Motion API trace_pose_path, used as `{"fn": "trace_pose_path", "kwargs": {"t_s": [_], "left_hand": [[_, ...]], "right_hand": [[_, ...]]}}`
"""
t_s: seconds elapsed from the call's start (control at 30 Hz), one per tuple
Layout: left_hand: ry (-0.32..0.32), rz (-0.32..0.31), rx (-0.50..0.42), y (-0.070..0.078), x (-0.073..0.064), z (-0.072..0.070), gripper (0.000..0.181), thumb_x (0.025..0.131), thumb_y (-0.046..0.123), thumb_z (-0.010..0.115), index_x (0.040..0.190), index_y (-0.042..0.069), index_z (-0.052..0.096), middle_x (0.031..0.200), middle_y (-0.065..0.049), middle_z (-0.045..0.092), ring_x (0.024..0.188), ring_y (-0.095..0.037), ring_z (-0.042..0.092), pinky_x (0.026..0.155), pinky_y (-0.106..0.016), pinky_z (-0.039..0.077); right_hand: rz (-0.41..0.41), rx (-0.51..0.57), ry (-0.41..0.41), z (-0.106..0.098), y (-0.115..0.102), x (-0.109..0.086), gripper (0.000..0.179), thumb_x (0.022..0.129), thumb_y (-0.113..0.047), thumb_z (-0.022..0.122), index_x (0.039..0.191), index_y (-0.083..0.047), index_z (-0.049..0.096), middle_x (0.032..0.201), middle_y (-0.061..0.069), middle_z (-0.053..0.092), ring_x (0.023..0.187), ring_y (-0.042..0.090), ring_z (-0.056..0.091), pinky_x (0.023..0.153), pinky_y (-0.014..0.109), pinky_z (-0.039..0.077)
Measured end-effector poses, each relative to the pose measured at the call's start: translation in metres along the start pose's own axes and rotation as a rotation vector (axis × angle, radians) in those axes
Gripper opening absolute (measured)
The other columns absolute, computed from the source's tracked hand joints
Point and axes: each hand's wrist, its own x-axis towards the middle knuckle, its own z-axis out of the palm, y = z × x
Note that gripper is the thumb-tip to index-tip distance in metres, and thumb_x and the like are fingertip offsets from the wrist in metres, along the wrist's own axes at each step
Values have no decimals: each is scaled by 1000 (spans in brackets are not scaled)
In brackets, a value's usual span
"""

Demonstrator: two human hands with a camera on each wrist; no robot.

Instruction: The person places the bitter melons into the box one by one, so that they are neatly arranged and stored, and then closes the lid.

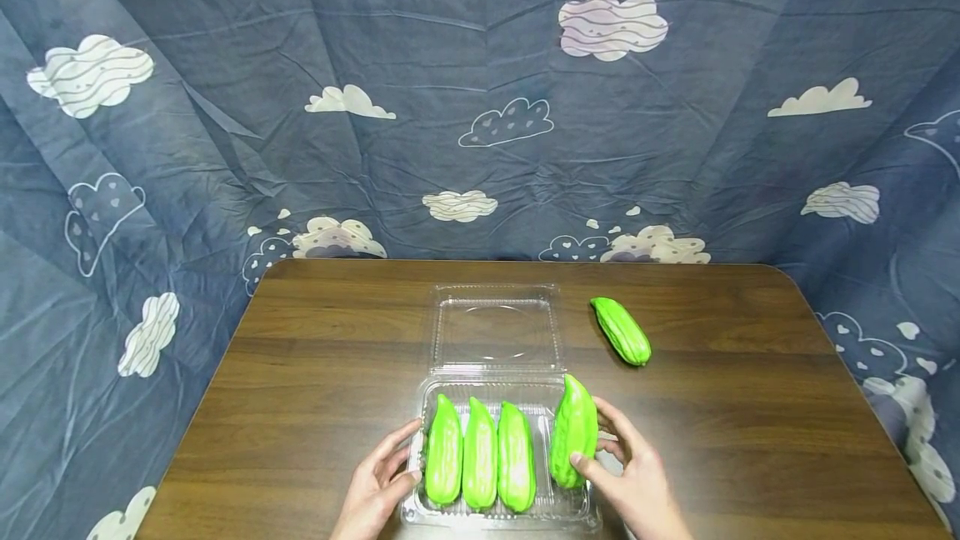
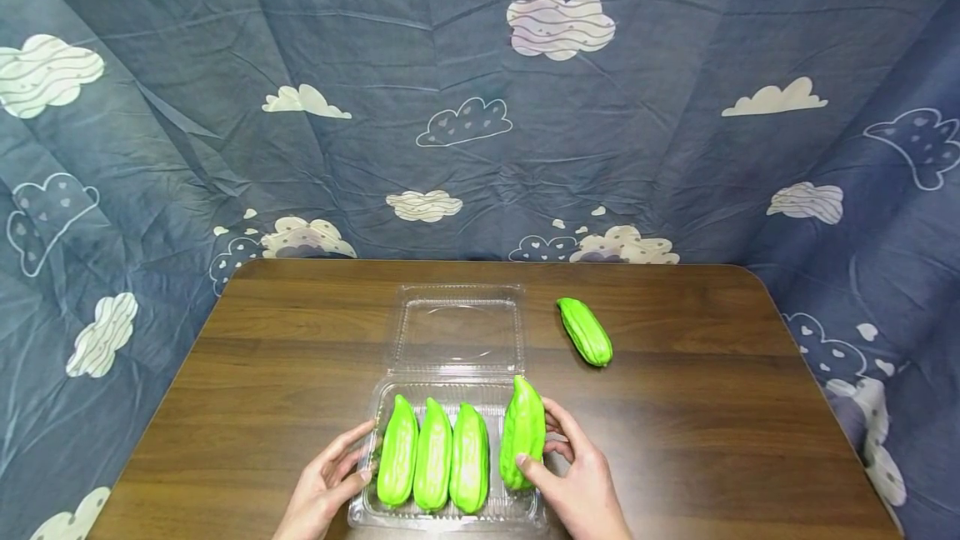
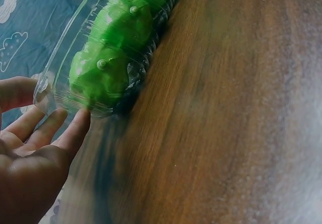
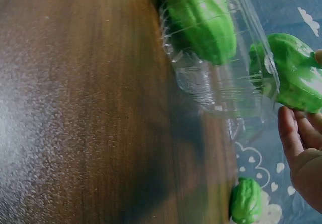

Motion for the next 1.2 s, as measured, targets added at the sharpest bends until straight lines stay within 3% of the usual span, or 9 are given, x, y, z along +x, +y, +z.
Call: {"fn": "trace_pose_path", "kwargs": {"t_s": [0.13,0.3,0.57,0.7,0.83,0.93,1.07,1.2], "left_hand": [[9,6,1,0,0,0,63,80,-14,57,142,-8,43,144,-30,41,119,-14,56,95,-25,48],[6,1,9,0,-1,0,64,80,-14,57,142,-9,42,144,-31,40,118,-13,57,95,-25,48],[6,1,2,0,-1,0,64,80,-15,57,142,-9,41,144,-32,40,118,-12,57,95,-26,48],[6,5,-1,0,-1,0,64,81,-15,57,142,-9,41,143,-32,41,118,-13,57,95,-26,49],[10,5,-9,0,0,0,64,80,-16,56,142,-10,42,143,-32,41,117,-13,57,94,-26,49],[10,0,-11,0,-1,1,64,80,-15,56,142,-9,42,143,-32,41,117,-13,57,94,-26,49],[6,0,-12,1,-1,1,64,81,-15,56,143,-8,42,141,-33,43,117,-14,58,95,-28,49],[7,5,-15,1,-1,1,64,81,-16,56,143,-8,42,139,-33,45,116,-15,58,94,-28,50]], "right_hand": [[28,-93,-11,1,1,-3,69,76,-2,80,139,-8,51,114,8,66,79,11,67,87,20,42],[23,-161,-27,2,2,-3,70,76,-5,80,139,-5,51,106,3,66,79,8,66,84,25,46],[-147,-295,-25,4,3,1,67,71,-11,85,132,-7,59,104,-14,58,80,3,60,74,31,52],[-203,-322,-44,5,6,1,74,69,-6,84,136,-9,56,106,-14,57,81,4,57,70,31,53],[-197,-318,-89,5,4,4,89,67,-1,82,146,-15,46,109,-11,55,82,7,56,71,30,52],[-218,-324,-129,5,4,6,95,67,1,80,151,-19,39,120,-8,53,85,8,55,71,29,53],[-300,-351,-171,4,3,9,91,70,-1,78,151,-19,40,134,-5,49,91,8,55,71,30,53],[-331,-376,-172,5,3,11,87,69,-3,77,148,-20,45,133,-7,50,93,6,53,71,30,52]]}}
